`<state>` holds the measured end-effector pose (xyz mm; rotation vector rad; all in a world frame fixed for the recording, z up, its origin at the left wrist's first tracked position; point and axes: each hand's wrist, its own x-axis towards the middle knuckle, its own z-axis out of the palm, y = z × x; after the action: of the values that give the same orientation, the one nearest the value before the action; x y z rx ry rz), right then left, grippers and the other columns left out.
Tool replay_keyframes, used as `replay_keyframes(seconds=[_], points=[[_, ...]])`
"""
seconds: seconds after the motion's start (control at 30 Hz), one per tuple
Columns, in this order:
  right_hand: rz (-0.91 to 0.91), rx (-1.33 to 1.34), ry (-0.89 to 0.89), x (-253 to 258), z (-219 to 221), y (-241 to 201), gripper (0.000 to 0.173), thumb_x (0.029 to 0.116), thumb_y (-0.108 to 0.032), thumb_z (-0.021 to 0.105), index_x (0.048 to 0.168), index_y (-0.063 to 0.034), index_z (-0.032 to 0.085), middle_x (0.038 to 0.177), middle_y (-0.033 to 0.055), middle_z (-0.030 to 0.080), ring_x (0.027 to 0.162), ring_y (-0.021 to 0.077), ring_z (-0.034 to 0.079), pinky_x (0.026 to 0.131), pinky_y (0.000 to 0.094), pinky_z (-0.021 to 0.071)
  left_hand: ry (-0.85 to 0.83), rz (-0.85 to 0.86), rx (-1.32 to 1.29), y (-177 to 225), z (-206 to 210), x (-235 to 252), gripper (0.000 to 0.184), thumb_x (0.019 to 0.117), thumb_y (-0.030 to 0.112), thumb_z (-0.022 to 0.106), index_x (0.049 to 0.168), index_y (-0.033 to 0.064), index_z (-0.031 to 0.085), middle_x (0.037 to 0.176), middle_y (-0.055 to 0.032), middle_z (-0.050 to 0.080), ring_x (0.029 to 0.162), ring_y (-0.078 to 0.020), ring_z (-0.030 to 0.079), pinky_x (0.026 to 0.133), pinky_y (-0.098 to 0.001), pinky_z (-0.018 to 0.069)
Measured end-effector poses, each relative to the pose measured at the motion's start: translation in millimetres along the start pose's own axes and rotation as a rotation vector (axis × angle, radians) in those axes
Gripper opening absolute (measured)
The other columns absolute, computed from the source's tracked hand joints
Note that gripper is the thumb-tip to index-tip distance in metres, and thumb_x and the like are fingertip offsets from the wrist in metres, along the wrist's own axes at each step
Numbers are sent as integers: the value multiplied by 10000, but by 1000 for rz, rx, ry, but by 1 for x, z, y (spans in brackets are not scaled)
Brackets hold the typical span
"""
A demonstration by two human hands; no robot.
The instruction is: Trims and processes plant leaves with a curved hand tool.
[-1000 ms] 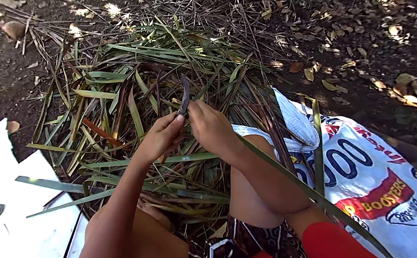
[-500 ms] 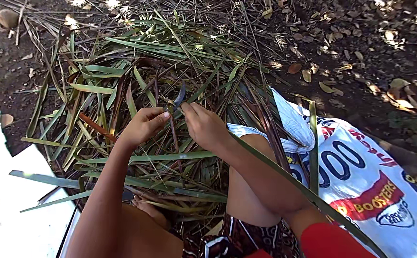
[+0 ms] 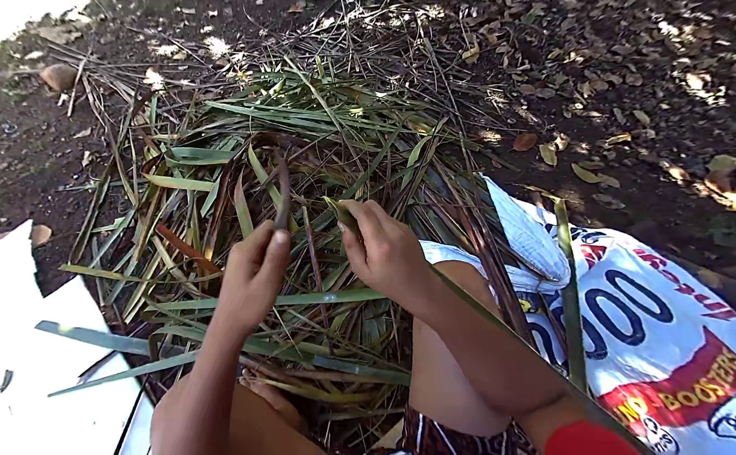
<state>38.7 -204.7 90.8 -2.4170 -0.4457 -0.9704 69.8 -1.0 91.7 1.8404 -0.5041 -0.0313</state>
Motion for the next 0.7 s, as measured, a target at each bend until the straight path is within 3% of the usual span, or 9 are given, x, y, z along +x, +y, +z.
replay_keyframes(seconds=[0.1,0.23,0.37,0.5,0.6,0.67,0.7], points=[[-27,46,6,-2,0,-6,364,938,-177,584,1192,70,670,867,148,667,679,241,661,554,327,541,-120,147,106,1,14,-3,481,1063,551,361,809,169,506,555,129,407,448,68,400,432,-117,363],[-80,42,-4,-4,-4,-9,254,965,-134,547,1065,55,683,776,119,608,610,209,613,522,285,509,-147,297,265,-3,15,2,487,1074,435,368,743,111,518,589,90,400,503,63,397,484,-110,351],[-125,20,-44,-4,-8,-7,208,932,-38,531,1049,69,666,785,132,605,617,217,621,536,269,520,-250,231,221,1,12,3,505,1074,452,326,701,149,481,549,112,358,462,66,350,448,-110,301],[-122,42,-129,-5,-11,-7,176,946,-26,536,1014,71,666,808,148,632,640,231,649,552,288,542,-424,115,71,-6,6,4,491,1064,480,305,693,199,464,528,135,354,436,65,325,419,-109,265],[-108,23,-195,-8,-9,-4,144,946,-21,554,992,64,661,813,155,631,644,243,659,553,306,552,-422,152,167,-14,7,8,501,1071,447,282,694,174,465,535,129,352,449,64,331,436,-111,271],[-81,-3,-278,-10,-7,-1,88,927,10,600,965,69,652,832,176,636,655,272,675,551,342,563,-360,235,413,-21,8,12,521,1071,408,274,702,112,493,521,74,357,434,-9,369,424,-185,309],[-58,-23,-329,-11,-6,0,73,928,15,622,962,74,651,848,186,642,675,287,686,566,363,573,-327,280,553,-25,8,15,525,1062,380,299,730,52,537,514,5,395,429,-107,435,417,-281,361]])
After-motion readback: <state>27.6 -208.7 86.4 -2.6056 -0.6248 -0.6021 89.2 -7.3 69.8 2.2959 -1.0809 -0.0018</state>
